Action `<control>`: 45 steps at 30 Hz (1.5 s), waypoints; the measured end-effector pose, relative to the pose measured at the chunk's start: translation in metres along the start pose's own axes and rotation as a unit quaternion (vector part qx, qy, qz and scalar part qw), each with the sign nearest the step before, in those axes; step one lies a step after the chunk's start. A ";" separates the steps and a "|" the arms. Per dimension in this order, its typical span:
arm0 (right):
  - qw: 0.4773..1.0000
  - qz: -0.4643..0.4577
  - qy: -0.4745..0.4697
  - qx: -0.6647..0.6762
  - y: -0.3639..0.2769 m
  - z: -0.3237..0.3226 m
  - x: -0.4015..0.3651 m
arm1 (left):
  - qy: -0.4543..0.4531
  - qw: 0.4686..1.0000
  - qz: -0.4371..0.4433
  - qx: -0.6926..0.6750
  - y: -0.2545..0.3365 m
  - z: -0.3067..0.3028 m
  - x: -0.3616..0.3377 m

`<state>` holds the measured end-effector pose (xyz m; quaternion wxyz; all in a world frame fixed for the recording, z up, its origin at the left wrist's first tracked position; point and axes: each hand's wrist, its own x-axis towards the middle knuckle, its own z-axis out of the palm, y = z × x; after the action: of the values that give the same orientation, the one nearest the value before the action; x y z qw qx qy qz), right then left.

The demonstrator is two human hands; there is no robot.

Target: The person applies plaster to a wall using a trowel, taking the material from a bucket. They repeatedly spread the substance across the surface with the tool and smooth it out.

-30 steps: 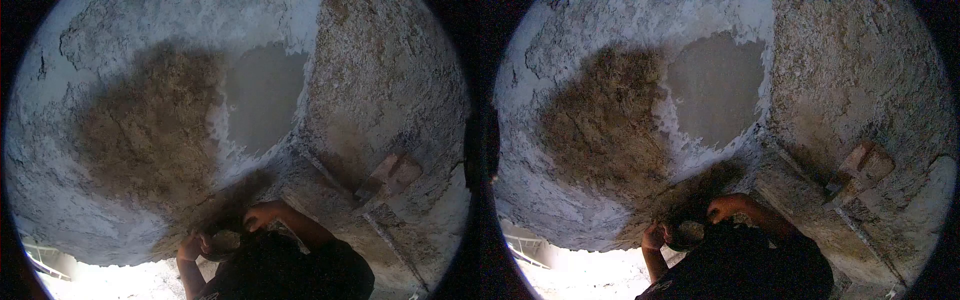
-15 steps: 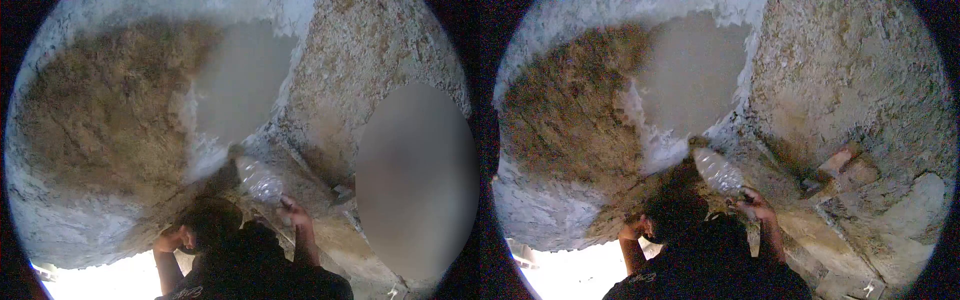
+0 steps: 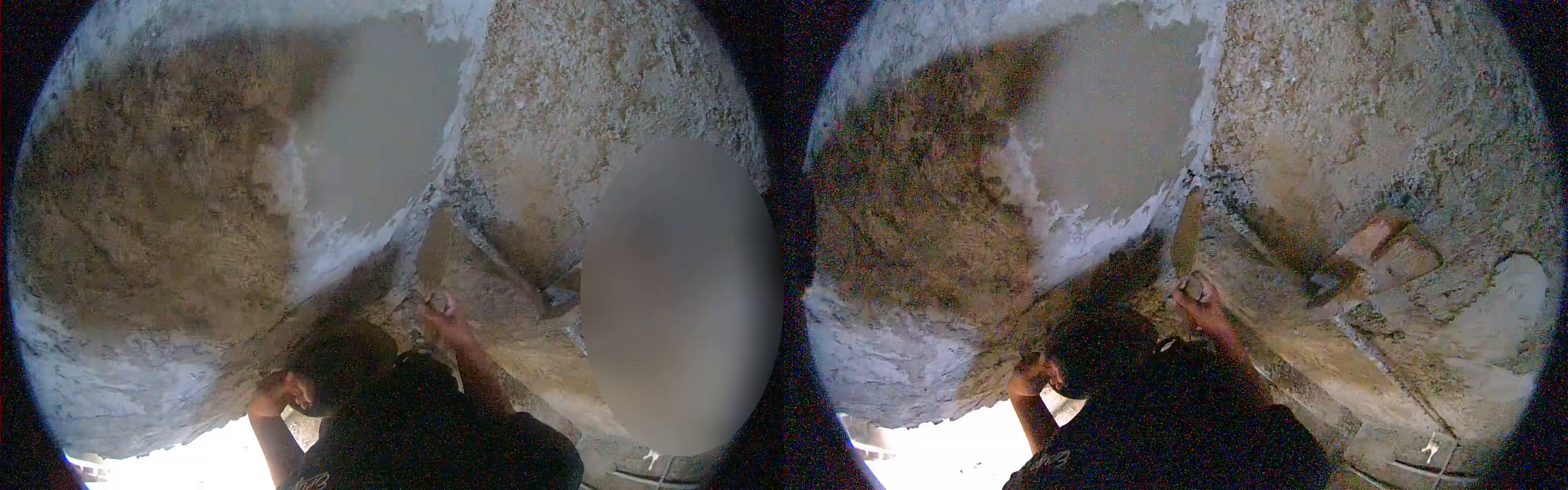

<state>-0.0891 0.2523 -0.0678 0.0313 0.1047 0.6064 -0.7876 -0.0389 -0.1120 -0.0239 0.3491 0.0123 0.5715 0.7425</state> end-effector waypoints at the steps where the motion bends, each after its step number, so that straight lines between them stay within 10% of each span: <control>1: 0.989 0.008 0.083 -0.120 0.004 0.002 0.003 | -0.001 1.000 -0.012 0.018 0.001 -0.001 0.000; 3: 0.983 -0.059 0.106 -0.135 0.009 -0.002 0.000 | 0.029 0.999 -0.008 0.042 0.006 0.004 -0.004; 7: 0.963 0.200 -0.175 -0.053 -0.005 -0.059 -0.005 | -0.003 0.999 0.042 0.024 -0.001 -0.003 -0.005; 10: 0.866 0.196 -0.267 -0.375 -0.046 -0.053 0.000 | -0.008 0.999 0.030 0.036 0.016 0.004 -0.003; 12: 0.757 -0.050 -0.451 -0.469 -0.051 -0.038 0.008 | -0.001 0.999 0.033 0.008 0.006 -0.004 -0.004; 15: 0.691 -0.174 -0.453 -0.536 -0.042 0.002 0.018 | 0.043 0.999 0.013 0.008 0.000 -0.004 -0.008; 18: 0.684 -0.074 -0.430 -0.584 -0.034 0.061 0.019 | 0.111 0.994 0.002 0.009 0.000 0.003 -0.013; 25: 0.631 -0.187 -0.505 -0.558 0.006 0.123 0.024 | 0.192 0.978 0.021 0.075 -0.011 -0.006 -0.019; 27: 0.424 -0.299 -0.516 -0.681 0.035 0.127 0.027 | 0.197 0.977 0.035 0.069 -0.009 -0.004 -0.018; 28: 0.425 -0.299 -0.517 -0.680 0.056 0.123 0.030 | 0.197 0.977 0.047 0.063 -0.008 -0.003 -0.019; 30: 0.591 -0.332 -0.497 -0.542 0.078 0.119 0.035 | 0.193 0.979 0.040 0.055 -0.005 -0.002 -0.017; 34: 0.522 -0.291 -0.514 -0.615 0.078 0.120 0.028 | 0.163 0.985 0.038 0.036 -0.008 -0.005 -0.013; 37: 0.652 -0.234 -0.488 -0.532 0.107 0.111 0.023 | 0.106 0.991 0.057 0.063 -0.008 -0.014 -0.010; 45: 0.464 -0.092 -0.650 -0.595 0.075 0.149 0.027 | 0.129 0.989 0.057 0.046 -0.008 -0.012 -0.009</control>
<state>-0.1217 0.0911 -0.1079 0.3981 -0.5378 0.7393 -0.0750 -0.0325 -0.1258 -0.0314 0.2285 -0.0344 0.6438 0.7295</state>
